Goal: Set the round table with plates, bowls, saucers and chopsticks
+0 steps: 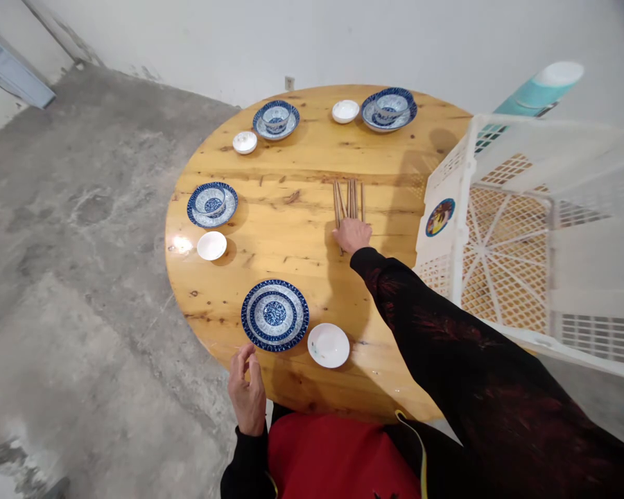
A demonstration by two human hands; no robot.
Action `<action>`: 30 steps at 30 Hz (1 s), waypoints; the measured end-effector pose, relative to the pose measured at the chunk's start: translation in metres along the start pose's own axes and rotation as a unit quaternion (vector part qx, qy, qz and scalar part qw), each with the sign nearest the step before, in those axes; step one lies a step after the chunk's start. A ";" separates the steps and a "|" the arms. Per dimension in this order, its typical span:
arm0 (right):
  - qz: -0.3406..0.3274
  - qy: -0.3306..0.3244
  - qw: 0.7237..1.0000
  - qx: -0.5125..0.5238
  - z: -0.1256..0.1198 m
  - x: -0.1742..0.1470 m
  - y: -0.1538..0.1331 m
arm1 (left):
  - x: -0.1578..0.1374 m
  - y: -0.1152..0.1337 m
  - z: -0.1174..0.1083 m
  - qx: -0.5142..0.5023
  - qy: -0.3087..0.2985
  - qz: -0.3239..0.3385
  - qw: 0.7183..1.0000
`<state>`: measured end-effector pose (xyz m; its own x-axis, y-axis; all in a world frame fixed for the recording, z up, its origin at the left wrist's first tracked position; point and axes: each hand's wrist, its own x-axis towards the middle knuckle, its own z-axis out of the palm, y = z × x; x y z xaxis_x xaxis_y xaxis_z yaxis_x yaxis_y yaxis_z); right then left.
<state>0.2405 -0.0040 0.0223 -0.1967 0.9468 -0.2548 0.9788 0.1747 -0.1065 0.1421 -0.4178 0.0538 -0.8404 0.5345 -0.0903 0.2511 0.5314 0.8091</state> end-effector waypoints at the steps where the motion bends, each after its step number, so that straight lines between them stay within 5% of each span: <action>1: 0.002 0.000 1.000 -0.002 0.000 0.001 -0.001 | 0.000 -0.001 0.000 0.001 -0.002 0.001 1.000; 30: -0.011 0.001 1.000 -0.001 0.006 0.009 -0.010 | -0.002 -0.006 -0.001 -0.015 -0.024 -0.028 0.999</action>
<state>0.2281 0.0010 0.0149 -0.2183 0.9434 -0.2496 0.9743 0.1962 -0.1105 0.1417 -0.4228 0.0494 -0.8289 0.5352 -0.1627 0.1890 0.5416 0.8191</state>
